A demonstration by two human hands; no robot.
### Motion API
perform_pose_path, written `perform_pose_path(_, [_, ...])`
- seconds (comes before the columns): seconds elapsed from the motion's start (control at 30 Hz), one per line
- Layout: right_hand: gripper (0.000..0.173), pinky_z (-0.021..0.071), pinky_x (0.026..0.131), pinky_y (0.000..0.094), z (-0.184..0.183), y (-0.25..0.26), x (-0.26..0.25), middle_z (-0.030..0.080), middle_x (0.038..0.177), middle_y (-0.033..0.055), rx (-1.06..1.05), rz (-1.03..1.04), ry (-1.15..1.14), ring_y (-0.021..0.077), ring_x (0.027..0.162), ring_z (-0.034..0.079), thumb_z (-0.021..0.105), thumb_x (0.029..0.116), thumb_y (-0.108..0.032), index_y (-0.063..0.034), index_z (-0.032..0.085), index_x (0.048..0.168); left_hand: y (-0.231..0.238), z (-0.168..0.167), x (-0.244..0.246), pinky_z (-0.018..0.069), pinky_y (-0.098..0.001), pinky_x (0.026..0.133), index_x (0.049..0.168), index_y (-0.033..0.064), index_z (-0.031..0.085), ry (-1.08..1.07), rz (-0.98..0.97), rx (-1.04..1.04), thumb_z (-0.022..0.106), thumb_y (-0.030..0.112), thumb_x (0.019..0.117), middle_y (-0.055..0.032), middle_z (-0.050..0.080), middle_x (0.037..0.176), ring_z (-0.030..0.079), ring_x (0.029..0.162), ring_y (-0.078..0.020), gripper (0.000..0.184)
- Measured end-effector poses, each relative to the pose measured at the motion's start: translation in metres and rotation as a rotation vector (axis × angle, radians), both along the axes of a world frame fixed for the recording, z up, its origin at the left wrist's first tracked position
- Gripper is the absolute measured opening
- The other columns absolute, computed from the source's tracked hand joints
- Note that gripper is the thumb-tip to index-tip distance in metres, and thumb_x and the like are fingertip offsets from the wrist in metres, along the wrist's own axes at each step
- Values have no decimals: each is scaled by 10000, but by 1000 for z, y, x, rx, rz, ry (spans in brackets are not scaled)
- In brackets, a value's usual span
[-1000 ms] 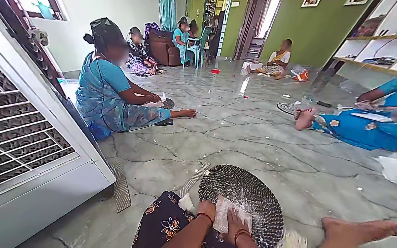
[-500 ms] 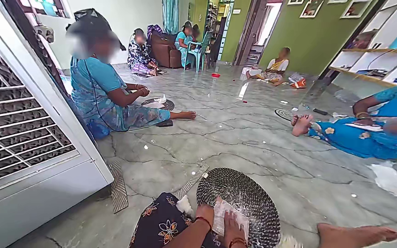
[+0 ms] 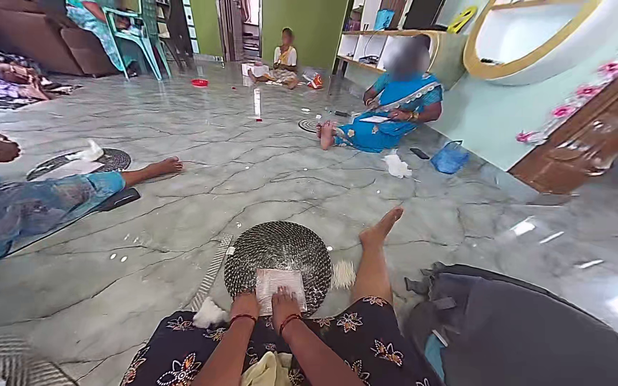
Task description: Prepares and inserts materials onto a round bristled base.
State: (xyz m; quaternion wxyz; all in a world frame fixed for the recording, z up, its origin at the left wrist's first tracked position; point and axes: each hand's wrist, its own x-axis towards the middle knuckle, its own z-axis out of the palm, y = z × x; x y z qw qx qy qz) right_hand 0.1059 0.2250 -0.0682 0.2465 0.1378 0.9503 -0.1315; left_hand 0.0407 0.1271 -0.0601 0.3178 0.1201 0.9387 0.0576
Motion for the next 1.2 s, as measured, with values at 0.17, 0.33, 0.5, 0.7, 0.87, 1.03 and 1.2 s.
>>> perform_pose_path(0.17, [976,143,1238,677,0,14,-17,40,1736,187,2,119,-76,395,1600,86,735,951,-288,-49,107,1659,1,1,-7,476,-576,1106,1334,22,660,15,-5,9,570,176,1035,-221,576,1469,548,1377,-394,349])
perform_pose_path(0.33, [788,154,1260,619,-20,8,-1,114,1729,185,-24,53,7,376,1602,105,613,1030,-239,-60,166,1654,2,-4,-7,468,-574,1117,1354,-9,635,23,-22,-13,585,174,1027,-234,568,1474,539,1388,-391,378])
perform_pose_path(0.5, [602,226,1256,566,-15,-7,13,210,1699,222,-35,-20,17,400,1582,181,510,1019,-15,21,317,1588,0,-5,6,483,-595,1088,1344,14,652,13,-60,-67,587,183,1021,-227,556,1488,541,1381,-403,371])
perform_pose_path(0.7, [979,172,1230,678,7,10,-11,85,1730,196,-2,110,-59,412,1586,146,751,931,-204,-56,114,1660,-2,9,5,467,-596,1107,1352,6,645,26,15,13,537,176,1053,-225,561,1486,539,1379,-417,361])
perform_pose_path(0.87, [797,164,1261,614,-11,9,-13,119,1730,178,-6,95,-7,378,1599,118,615,1025,-260,-33,171,1647,-2,4,-9,475,-605,1095,1320,9,667,2,43,15,591,157,1014,-222,581,1465,542,1378,-410,349])
perform_pose_path(1.03, [584,225,1267,526,-21,-9,10,288,1662,256,43,-3,56,399,1564,247,502,1052,-98,56,312,1582,0,4,1,456,-608,1118,1374,-35,614,-26,68,65,597,134,1007,-251,537,1502,516,1396,-433,403])
perform_pose_path(1.2, [668,214,1252,579,-8,-11,15,278,1667,249,77,30,101,406,1566,232,610,1007,-167,26,335,1584,-6,11,7,421,-641,1128,1348,-56,625,-26,20,64,594,121,1013,-260,537,1498,492,1411,-446,380])
